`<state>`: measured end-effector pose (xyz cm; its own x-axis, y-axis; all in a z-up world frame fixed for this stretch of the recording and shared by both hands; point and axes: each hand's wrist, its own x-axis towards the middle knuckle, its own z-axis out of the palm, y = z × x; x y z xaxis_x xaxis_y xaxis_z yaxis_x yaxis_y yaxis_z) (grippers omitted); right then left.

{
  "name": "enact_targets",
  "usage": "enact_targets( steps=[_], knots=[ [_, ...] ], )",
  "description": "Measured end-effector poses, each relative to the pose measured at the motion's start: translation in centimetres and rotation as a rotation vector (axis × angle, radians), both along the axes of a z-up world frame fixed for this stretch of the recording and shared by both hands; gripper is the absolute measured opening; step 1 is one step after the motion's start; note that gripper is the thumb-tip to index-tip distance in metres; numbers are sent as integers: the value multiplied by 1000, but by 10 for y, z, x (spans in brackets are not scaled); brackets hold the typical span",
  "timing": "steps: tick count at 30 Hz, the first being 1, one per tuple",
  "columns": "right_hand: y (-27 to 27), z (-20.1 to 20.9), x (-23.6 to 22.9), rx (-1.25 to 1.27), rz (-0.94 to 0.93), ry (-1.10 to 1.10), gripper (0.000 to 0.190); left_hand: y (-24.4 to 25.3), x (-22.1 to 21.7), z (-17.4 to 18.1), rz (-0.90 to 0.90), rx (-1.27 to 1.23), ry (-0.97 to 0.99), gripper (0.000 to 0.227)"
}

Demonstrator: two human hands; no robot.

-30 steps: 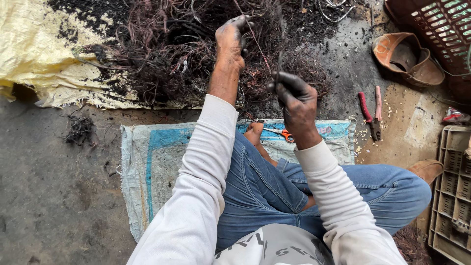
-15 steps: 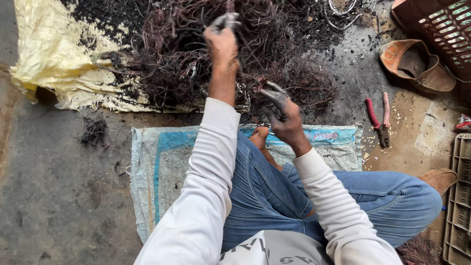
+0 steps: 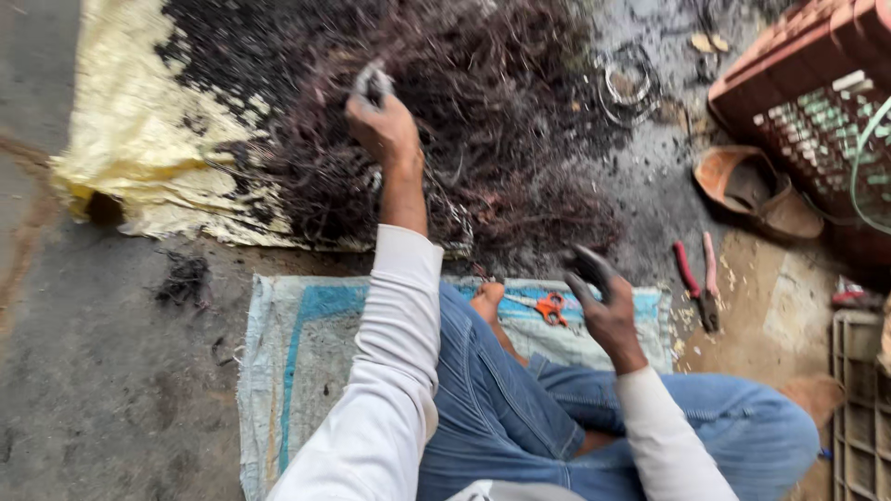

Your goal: The person sits on a mat and repeatedly picks up small bundles of dark wire from a large pile, untwists and separates strands by hand, and places the separated pieces into a nearby crate. A second person is also seen sorting wire in the background.

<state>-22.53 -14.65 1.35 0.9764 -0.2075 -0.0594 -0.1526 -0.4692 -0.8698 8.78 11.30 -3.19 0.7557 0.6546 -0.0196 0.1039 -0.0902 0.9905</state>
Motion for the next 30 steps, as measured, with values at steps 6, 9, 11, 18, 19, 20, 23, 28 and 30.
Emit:
enact_targets(
  steps=[6, 9, 11, 18, 19, 20, 23, 28, 30],
  knots=[
    [-21, 37, -26, -113, 52, -45, 45, -2, -7, 12, 101, 86, -79, 17],
    [-24, 57, -28, -365, 88, -56, 45, 4, -6, 25, 171, 178, -165, 16],
    [-30, 71, -40, -429, 80, -84, 43, 0, -12, 16, 98, 96, -278, 17],
    [-46, 79, -45, -417, -19, -126, 38, -44, -54, 7, -227, -336, -452, 15],
    [-45, 76, -46, -367, -119, -23, 37, -53, -63, 8, -292, -410, -457, 13],
    [-47, 73, -44, -320, -216, 74, 36, -61, -69, 10, -354, -487, -468, 12],
    [-56, 56, -35, -140, -311, 95, 33, -71, -83, 19, -424, -767, -153, 14],
    [-83, 16, 8, 31, -247, 68, 35, -76, -87, 26, -480, -851, -84, 16],
    [-92, -1, 31, 94, -334, 155, 34, -80, -88, 23, -506, -850, -38, 13]
  ],
)
